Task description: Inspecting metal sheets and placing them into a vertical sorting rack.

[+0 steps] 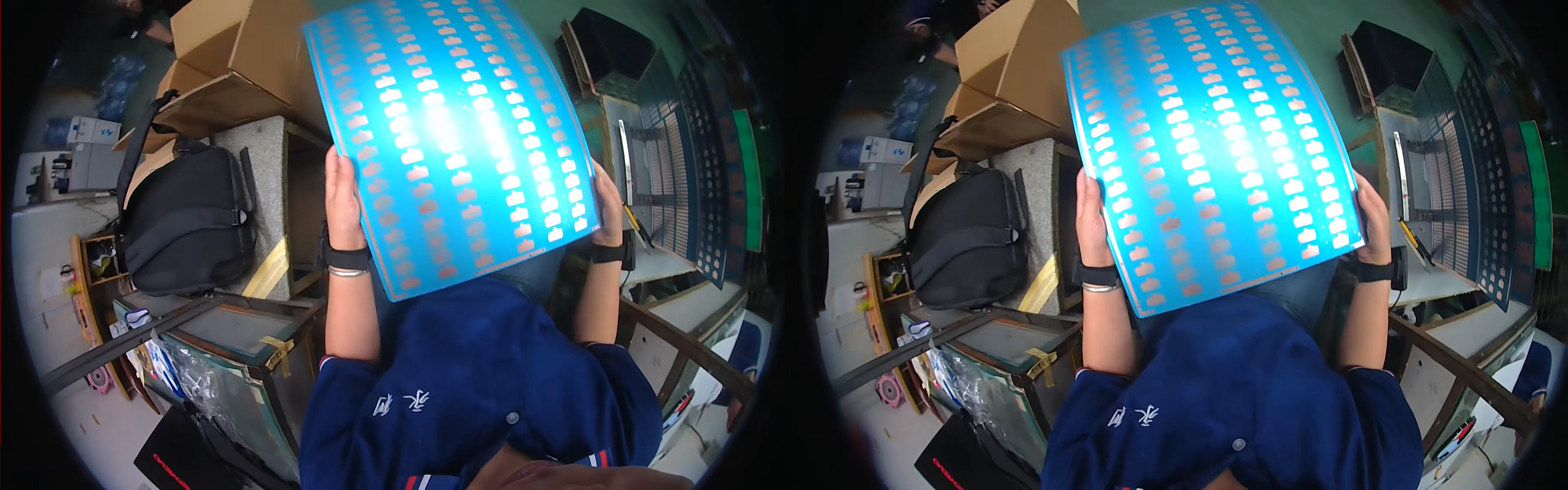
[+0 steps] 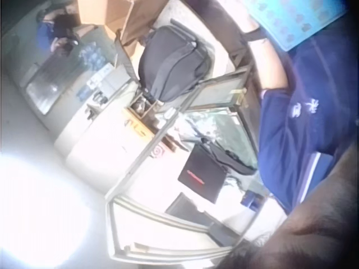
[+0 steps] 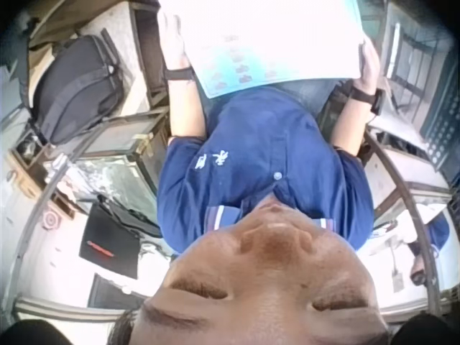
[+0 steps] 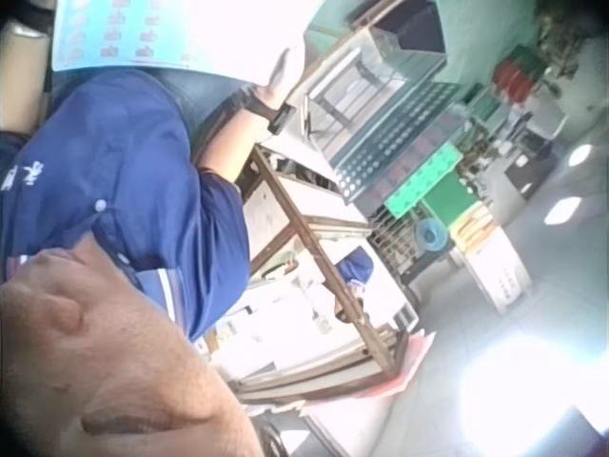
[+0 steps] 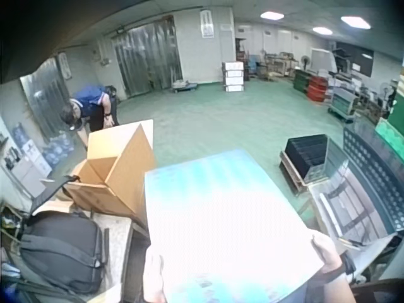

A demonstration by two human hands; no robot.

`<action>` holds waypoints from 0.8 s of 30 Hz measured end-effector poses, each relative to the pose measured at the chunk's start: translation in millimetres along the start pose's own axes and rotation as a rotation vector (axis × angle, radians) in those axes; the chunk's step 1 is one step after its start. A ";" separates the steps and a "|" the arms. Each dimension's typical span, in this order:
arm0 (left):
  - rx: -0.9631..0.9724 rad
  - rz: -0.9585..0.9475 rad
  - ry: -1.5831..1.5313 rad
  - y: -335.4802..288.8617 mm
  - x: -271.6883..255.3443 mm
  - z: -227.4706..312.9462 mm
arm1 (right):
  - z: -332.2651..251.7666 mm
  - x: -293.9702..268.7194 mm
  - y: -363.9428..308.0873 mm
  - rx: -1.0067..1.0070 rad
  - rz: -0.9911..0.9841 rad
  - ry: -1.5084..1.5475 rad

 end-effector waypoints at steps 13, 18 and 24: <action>0.078 -0.100 0.053 0.7 2.8 15.6 | -42.0 -3.7 53.7 -0.165 -0.058 -0.100; 0.334 -0.015 0.295 6.0 11.5 17.3 | -32.1 -6.0 65.4 -0.347 -0.010 -0.041; 0.586 -0.138 0.425 26.2 31.5 8.3 | 19.4 -127.6 130.1 -0.172 -0.377 0.378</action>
Point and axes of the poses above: each hand's wrist, its own y-axis towards the middle knuckle, its own x-axis out of the palm, z = x × y, the point moved 1 cm from there along y, towards the middle knuckle, and after that the axes turned 2 degrees about x, right-handed, at the moved point
